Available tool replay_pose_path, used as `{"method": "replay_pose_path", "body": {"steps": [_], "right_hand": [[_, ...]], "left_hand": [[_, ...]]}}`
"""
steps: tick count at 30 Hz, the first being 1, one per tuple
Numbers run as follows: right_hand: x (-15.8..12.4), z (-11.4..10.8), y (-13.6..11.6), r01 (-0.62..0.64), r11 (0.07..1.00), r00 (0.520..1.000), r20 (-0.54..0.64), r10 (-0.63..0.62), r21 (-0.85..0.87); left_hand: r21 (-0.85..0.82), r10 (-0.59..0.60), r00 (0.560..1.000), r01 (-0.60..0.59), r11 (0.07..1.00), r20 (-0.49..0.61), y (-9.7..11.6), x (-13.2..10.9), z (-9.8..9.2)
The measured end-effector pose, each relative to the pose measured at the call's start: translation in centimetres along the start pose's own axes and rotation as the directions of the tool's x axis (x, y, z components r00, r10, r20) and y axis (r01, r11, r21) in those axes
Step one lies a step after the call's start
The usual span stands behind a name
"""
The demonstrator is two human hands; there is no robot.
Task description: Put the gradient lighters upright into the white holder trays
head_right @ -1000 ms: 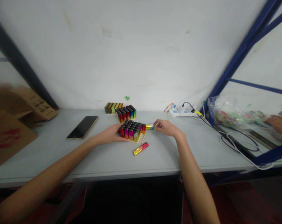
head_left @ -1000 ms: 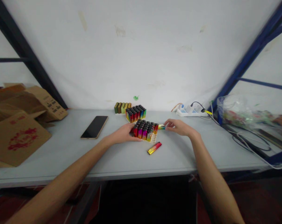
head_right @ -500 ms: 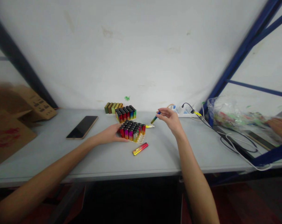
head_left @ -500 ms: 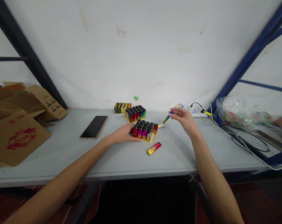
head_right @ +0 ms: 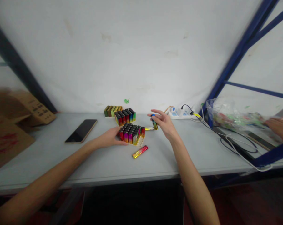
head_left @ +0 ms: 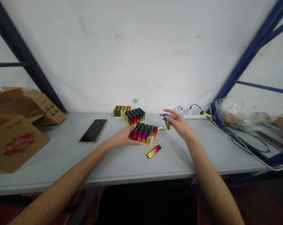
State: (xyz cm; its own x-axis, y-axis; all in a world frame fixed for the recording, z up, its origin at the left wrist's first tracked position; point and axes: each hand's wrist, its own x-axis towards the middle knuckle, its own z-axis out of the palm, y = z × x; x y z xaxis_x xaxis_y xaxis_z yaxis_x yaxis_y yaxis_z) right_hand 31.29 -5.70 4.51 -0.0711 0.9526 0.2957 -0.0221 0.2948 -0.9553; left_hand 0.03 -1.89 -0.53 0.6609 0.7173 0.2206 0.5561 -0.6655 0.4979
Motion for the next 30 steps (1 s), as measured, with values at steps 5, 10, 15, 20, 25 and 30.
{"method": "replay_pose_path", "body": {"steps": [5,10,15,20,25,30], "right_hand": [[0.0,0.7,0.1,-0.017,1.0,1.0,0.009,0.017,-0.004],[0.2,0.8,0.3,-0.035,0.994,0.999,0.001,0.036,-0.099],[-0.6,1.4,-0.6,-0.075,0.996,0.971,0.224,0.082,-0.041],[-0.9,2.6,-1.0,0.034,0.945,0.994,0.11,0.003,-0.326],[-0.6,3.3,-0.3,0.163,0.698,0.953,-0.072,-0.295,-0.697],[-1.0,3.7,0.1,0.116,0.639,0.971,-0.049,-0.234,-0.76]], "left_hand": [[-0.03,0.006,1.0,-0.006,1.0,0.0,0.1,-0.1,-0.1],[-0.027,-0.002,1.0,0.002,1.0,0.013,0.1,-0.1,-0.1],[-0.013,-0.004,1.0,0.005,1.0,0.021,0.2,0.0,-0.2],[-0.002,0.007,1.0,-0.007,1.0,0.016,0.3,-0.1,-0.3],[-0.01,0.013,1.0,-0.013,1.0,0.01,0.1,0.0,-0.1],[-0.002,-0.003,1.0,0.003,1.0,0.01,-0.1,0.0,0.0]]}}
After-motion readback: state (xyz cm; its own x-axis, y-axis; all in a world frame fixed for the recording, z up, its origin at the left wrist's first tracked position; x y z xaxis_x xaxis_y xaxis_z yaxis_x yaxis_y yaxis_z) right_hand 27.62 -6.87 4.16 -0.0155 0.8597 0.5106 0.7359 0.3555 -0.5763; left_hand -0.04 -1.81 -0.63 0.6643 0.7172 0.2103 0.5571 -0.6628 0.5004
